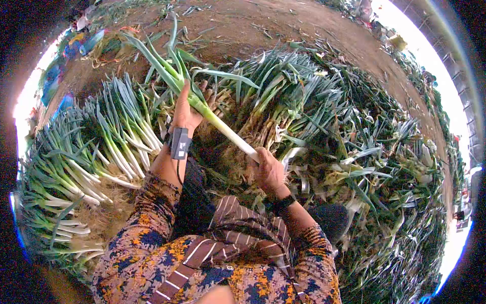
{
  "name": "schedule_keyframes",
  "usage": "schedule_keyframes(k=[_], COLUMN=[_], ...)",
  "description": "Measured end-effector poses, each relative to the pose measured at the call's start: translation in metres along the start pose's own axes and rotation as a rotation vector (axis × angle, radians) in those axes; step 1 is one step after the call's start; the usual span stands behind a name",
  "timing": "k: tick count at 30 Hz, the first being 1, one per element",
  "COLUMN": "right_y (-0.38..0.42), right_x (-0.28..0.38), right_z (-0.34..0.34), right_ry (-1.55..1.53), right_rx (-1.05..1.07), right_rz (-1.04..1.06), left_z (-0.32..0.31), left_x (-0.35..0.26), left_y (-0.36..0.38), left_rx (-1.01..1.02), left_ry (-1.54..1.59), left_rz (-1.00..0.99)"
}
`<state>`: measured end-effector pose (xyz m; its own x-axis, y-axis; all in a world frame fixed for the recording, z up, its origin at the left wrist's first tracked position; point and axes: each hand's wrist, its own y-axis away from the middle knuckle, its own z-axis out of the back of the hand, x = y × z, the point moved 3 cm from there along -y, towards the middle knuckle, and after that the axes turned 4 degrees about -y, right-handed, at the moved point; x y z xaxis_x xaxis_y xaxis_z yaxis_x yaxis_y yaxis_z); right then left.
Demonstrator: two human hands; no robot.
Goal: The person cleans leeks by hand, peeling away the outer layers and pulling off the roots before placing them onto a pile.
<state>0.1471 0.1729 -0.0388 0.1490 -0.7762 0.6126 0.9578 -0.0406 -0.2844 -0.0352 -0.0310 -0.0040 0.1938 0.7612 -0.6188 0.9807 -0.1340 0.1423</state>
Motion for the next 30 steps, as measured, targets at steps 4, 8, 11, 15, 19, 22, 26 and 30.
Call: schedule_keyframes(k=[4, 8, 11, 15, 19, 22, 26, 30], right_y=[0.014, 0.026, 0.043, 0.065, 0.072, 0.083, 0.082, 0.086], right_x=[-0.01, -0.029, -0.049, -0.069, -0.04, -0.022, 0.021, 0.018], right_z=[0.004, 0.026, 0.033, 0.057, 0.09, 0.117, 0.17, 0.197], right_ry=[-0.181, -0.433, -0.688, -0.7, -0.639, -0.639, -0.529, -0.163], right_rx=[0.167, 0.539, 0.585, 0.63, 0.563, 0.579, 0.636, 0.547], right_rz=[-0.097, -0.325, -0.281, -0.439, -0.558, -0.524, -0.611, -0.518], left_z=[0.003, 0.005, 0.016, 0.033, 0.052, 0.067, 0.076, 0.059], left_x=[0.002, -0.017, -0.035, -0.054, -0.059, -0.057, -0.035, -0.013], left_y=[-0.003, -0.009, -0.014, -0.022, -0.023, -0.023, -0.028, -0.022], left_rx=[0.063, 0.165, 0.239, 0.258, 0.088, 0.009, -0.032, -0.22], left_ry=[0.088, 0.119, 0.136, 0.258, 0.36, 0.305, 0.258, 0.15], left_rz=[0.058, 0.002, -0.075, -0.08, -0.01, 0.032, 0.058, 0.005])
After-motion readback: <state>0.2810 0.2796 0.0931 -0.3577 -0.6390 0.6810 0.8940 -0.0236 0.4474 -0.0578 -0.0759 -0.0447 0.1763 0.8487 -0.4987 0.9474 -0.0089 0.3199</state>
